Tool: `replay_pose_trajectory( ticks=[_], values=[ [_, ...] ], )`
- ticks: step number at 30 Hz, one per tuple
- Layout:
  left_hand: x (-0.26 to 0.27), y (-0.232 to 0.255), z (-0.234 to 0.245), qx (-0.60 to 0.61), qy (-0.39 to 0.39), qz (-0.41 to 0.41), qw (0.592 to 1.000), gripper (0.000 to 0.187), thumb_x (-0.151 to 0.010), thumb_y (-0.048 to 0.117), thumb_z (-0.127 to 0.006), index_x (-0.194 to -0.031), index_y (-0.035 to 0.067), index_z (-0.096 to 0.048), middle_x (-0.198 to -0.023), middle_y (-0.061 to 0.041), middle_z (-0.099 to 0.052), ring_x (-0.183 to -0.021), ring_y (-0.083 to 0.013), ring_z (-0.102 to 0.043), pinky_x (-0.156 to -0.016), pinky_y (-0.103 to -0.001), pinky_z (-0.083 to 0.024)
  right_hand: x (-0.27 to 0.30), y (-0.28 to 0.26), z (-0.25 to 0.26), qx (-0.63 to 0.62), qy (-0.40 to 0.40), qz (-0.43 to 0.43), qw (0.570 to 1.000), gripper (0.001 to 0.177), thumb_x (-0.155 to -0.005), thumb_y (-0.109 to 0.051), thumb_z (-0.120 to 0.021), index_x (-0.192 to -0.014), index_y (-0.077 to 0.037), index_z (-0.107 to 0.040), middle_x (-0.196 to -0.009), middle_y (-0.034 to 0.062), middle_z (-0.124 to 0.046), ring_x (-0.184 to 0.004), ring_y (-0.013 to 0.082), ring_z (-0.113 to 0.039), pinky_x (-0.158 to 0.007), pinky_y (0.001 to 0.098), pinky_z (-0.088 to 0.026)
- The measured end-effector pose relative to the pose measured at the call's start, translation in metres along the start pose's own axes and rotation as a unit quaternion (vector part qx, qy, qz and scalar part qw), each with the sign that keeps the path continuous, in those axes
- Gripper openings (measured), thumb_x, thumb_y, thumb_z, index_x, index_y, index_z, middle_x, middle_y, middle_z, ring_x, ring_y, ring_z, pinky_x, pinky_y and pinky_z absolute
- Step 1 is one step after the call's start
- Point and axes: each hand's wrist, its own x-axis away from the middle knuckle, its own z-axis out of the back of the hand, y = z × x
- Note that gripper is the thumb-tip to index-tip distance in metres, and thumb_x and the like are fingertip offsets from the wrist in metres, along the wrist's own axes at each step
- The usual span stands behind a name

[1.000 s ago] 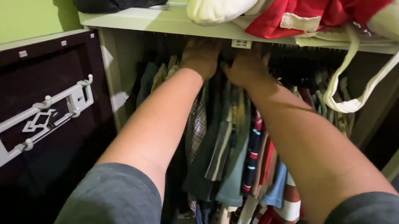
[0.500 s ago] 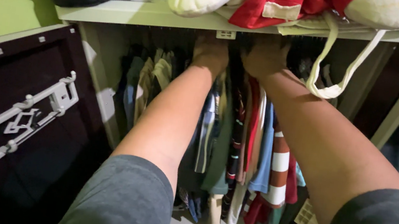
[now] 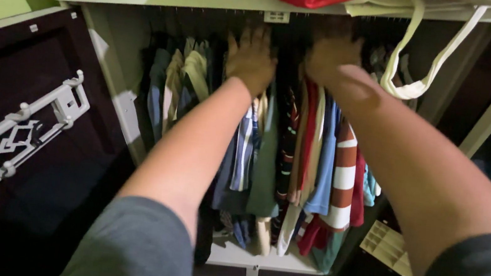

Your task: The person places several garments, including a denim shirt, a blue hoodie, and two hoodies, onto hangers and hangs them in a wardrobe. The person retrieves hangers from a nearby shelf, adjusts the garments, and places them on the wardrobe rail.

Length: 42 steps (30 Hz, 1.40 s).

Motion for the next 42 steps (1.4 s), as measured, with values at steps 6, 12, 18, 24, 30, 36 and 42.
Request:
replay_pose_trajectory(
  ticks=[6, 12, 18, 24, 30, 36, 42],
  values=[
    [0.076, 0.022, -0.013, 0.038, 0.052, -0.023, 0.998, 0.092, -0.088, 0.045, -0.063, -0.163, 0.012, -0.021, -0.170, -0.014, -0.016, -0.156, -0.0362, -0.015, -0.121, -0.058, -0.016, 0.070, -0.035, -0.027, -0.040, 0.042, 0.035, 0.998, 0.070, -0.094, -0.041, -0.061, -0.154, -0.011, -0.040, -0.167, 0.0210, -0.027, -0.152, 0.0485, -0.020, -0.115, 0.0725, -0.019],
    [0.153, 0.035, -0.021, 0.086, 0.029, -0.013, 0.996, 0.106, -0.078, 0.054, -0.074, -0.161, 0.021, -0.018, -0.169, -0.011, -0.009, -0.154, -0.0379, -0.014, -0.118, -0.060, -0.021, 0.140, -0.047, 0.013, -0.090, 0.024, -0.002, 0.996, 0.087, -0.089, -0.053, -0.065, -0.159, -0.013, -0.033, -0.164, 0.0247, -0.023, -0.148, 0.0531, -0.018, -0.113, 0.0740, -0.017],
    [0.211, 0.042, -0.034, 0.171, 0.111, 0.047, 0.978, 0.093, -0.083, 0.044, -0.073, -0.159, 0.014, -0.028, -0.168, -0.017, -0.019, -0.148, -0.0430, -0.030, -0.117, -0.054, -0.032, 0.204, -0.034, 0.034, -0.221, -0.028, 0.066, 0.973, 0.088, -0.087, -0.056, -0.068, -0.160, -0.020, -0.032, -0.165, 0.0247, -0.020, -0.149, 0.0516, -0.016, -0.111, 0.0737, -0.021],
    [0.280, 0.056, -0.060, 0.225, 0.090, 0.174, 0.954, 0.054, -0.085, 0.032, -0.069, -0.131, 0.005, -0.062, -0.141, -0.020, -0.059, -0.128, -0.0406, -0.056, -0.108, -0.044, -0.046, 0.272, 0.000, 0.012, -0.272, -0.048, 0.155, 0.948, 0.090, -0.086, -0.043, -0.072, -0.160, -0.012, -0.032, -0.159, 0.0287, -0.031, -0.145, 0.0539, -0.029, -0.114, 0.0616, -0.031],
    [0.318, 0.066, -0.048, 0.253, 0.055, 0.292, 0.921, 0.035, -0.084, 0.026, -0.066, -0.112, 0.007, -0.073, -0.120, -0.019, -0.069, -0.109, -0.0385, -0.066, -0.095, -0.044, -0.052, 0.281, 0.012, 0.006, -0.243, -0.008, 0.244, 0.939, 0.077, -0.080, -0.032, -0.076, -0.145, 0.000, -0.048, -0.148, 0.0316, -0.046, -0.136, 0.0555, -0.039, -0.115, 0.0524, -0.035],
    [0.294, 0.032, -0.054, 0.246, 0.108, 0.295, 0.917, 0.035, -0.085, 0.021, -0.065, -0.115, 0.006, -0.072, -0.118, -0.021, -0.069, -0.110, -0.0393, -0.066, -0.097, -0.044, -0.052, 0.256, -0.020, 0.029, -0.238, 0.036, 0.318, 0.917, 0.035, -0.084, -0.023, -0.069, -0.110, 0.001, -0.072, -0.125, 0.0195, -0.067, -0.130, 0.0470, -0.053, -0.108, 0.0508, -0.044],
    [0.242, -0.014, -0.081, 0.224, 0.087, 0.240, 0.941, 0.033, -0.090, 0.013, -0.057, -0.119, 0.003, -0.069, -0.127, -0.024, -0.066, -0.120, -0.0404, -0.062, -0.102, -0.043, -0.050, 0.208, -0.088, 0.042, -0.096, -0.002, 0.377, 0.921, 0.022, -0.085, -0.018, -0.066, -0.100, -0.006, -0.077, -0.123, 0.0105, -0.070, -0.136, 0.0369, -0.050, -0.101, 0.0498, -0.048]
  ],
)
